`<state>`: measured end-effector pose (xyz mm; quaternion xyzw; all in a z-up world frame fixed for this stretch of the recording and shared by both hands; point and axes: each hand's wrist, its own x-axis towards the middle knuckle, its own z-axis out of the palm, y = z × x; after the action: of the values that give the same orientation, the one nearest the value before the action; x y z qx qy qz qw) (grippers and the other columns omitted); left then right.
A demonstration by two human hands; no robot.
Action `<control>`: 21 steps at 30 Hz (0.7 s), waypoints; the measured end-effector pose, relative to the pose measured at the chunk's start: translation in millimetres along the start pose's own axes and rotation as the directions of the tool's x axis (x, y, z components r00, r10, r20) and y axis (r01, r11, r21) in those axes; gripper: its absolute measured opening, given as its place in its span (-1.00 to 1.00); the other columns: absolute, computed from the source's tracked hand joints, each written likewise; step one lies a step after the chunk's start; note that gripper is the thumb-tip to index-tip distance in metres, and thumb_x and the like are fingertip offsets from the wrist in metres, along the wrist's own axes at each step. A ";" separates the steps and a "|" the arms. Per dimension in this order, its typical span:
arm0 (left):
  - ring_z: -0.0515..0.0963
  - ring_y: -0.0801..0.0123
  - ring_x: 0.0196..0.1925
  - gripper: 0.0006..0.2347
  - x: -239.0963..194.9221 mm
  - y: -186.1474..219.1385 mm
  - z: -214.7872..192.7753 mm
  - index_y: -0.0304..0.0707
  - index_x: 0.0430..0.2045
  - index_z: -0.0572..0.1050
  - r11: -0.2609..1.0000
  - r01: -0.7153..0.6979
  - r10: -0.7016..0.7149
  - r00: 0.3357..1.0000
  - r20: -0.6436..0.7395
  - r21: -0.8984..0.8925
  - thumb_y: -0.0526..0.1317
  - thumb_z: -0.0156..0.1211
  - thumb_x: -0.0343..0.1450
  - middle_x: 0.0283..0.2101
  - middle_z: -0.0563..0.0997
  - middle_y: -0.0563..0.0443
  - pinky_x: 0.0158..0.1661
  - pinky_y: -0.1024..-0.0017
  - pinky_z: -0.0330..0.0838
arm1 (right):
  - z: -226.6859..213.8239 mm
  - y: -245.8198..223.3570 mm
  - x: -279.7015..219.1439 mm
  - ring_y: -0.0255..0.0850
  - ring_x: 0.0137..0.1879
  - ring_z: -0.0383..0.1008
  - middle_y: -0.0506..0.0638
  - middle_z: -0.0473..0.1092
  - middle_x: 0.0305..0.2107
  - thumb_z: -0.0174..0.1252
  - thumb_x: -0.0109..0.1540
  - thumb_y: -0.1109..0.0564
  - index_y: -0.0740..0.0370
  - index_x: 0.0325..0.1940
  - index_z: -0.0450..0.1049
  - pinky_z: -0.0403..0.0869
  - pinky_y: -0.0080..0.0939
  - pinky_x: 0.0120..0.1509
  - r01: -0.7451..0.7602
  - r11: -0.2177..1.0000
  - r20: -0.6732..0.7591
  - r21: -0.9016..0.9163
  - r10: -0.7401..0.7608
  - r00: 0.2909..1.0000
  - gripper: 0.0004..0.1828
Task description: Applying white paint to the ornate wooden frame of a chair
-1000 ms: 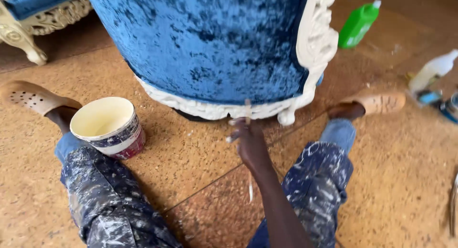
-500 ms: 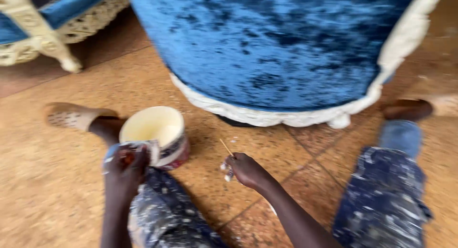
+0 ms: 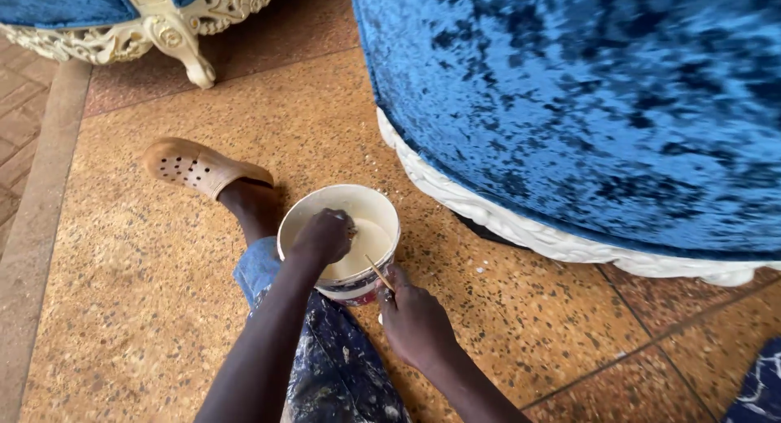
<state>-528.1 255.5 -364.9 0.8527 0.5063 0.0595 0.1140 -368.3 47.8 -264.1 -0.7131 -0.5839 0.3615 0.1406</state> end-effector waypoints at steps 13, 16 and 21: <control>0.62 0.02 -0.06 -0.73 -37.5 -8.7 -49.8 -0.22 -0.36 0.62 0.945 -0.304 0.268 0.932 0.245 0.119 -0.03 0.08 0.41 -0.14 0.68 -0.02 0.01 0.10 0.44 | 12.9 19.2 10.8 -0.34 -0.64 0.04 -0.16 0.14 -0.62 -0.34 0.45 -0.27 0.13 -0.23 0.49 0.07 -0.20 -0.54 -0.129 0.841 0.056 0.526 0.117 0.992 -0.40; 0.48 0.17 0.19 -0.79 -58.3 -37.2 -58.4 -0.05 -0.19 0.64 0.847 -0.523 0.502 0.846 0.180 0.097 -0.13 0.13 0.39 0.02 0.63 0.23 0.22 0.19 0.32 | 12.4 39.7 14.8 -0.37 -0.64 0.03 -0.07 0.24 -0.44 -0.28 0.43 -0.23 0.13 0.13 0.38 0.08 -0.30 -0.61 -0.154 0.753 0.111 0.640 0.108 0.988 -0.50; 0.37 0.35 -0.64 -0.61 -134.6 46.2 -78.7 -0.60 -0.10 0.57 0.304 0.284 -0.219 0.950 0.223 -0.910 -0.14 -0.01 0.43 -0.35 0.71 -0.32 -0.64 0.46 0.16 | 3.8 88.8 7.4 -0.33 -0.55 0.13 0.11 0.43 -0.20 -0.17 0.41 -0.11 0.05 0.34 0.49 0.20 -0.35 -0.61 -0.140 0.582 0.039 0.801 0.182 0.983 -0.47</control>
<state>-570.5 126.7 -275.2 0.5460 0.5042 0.2943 0.6008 -305.5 29.1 -324.6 -0.6325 -0.2895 0.5788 0.4256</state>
